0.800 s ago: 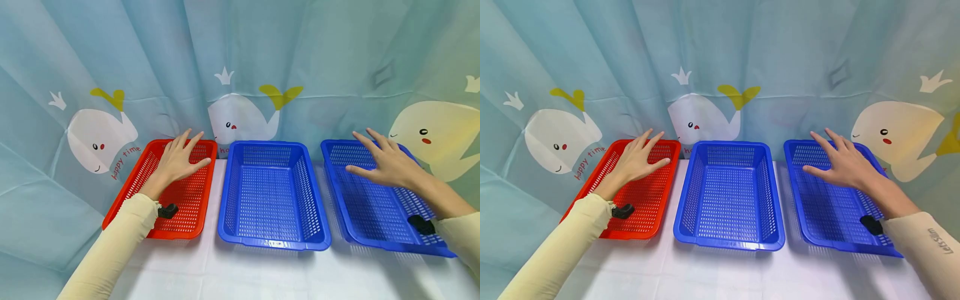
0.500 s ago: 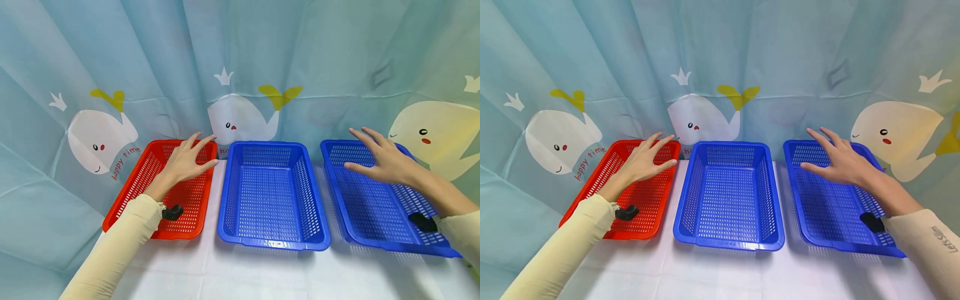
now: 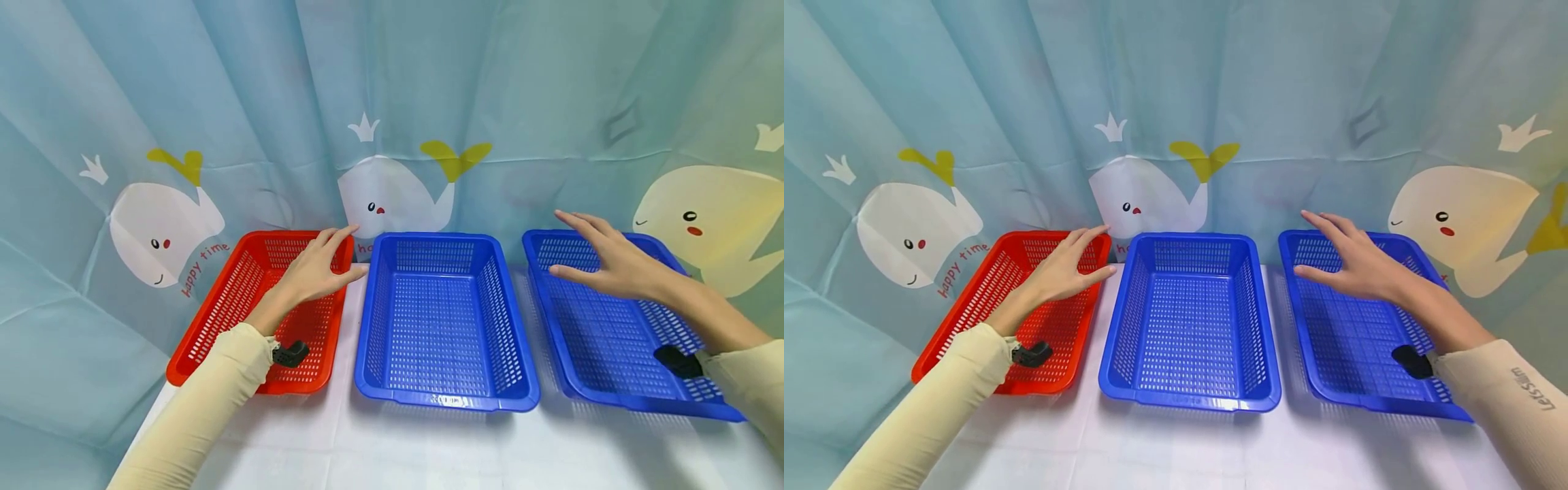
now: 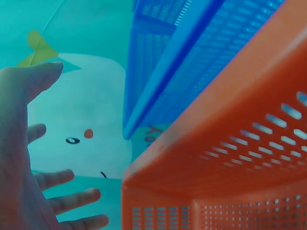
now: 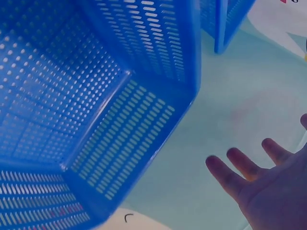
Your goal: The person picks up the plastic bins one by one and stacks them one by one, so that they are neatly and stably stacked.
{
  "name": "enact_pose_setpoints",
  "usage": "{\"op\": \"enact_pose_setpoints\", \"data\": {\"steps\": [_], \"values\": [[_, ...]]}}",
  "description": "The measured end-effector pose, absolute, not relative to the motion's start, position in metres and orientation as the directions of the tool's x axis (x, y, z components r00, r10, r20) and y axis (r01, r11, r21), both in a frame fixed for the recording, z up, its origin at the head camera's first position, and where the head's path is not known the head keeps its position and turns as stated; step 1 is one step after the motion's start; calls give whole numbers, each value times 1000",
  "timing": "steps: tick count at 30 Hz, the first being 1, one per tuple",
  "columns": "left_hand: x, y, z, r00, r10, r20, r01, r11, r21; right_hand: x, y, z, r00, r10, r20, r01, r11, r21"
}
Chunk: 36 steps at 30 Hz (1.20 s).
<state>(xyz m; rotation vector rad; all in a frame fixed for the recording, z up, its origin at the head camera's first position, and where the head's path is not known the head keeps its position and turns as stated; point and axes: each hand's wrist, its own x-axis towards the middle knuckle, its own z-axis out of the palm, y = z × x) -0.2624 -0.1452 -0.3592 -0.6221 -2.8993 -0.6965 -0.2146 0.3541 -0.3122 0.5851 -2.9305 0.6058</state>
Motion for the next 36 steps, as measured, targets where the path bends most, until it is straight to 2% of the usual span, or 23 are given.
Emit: {"op": "enact_pose_setpoints", "data": {"steps": [16,23,36], "values": [[-258,-128,-359,-918,385,95,367,730,577,-210,327,-314,-906,-407,111,-405,766,-498],[-254,-122,-357,-921,389,-25,251,641,725,-209,314,-319,-883,-457,104,-435,716,-546],[-254,-117,-362,-876,443,-193,57,491,869,-209,302,-332,-885,-465,17,-358,659,-662]]}}
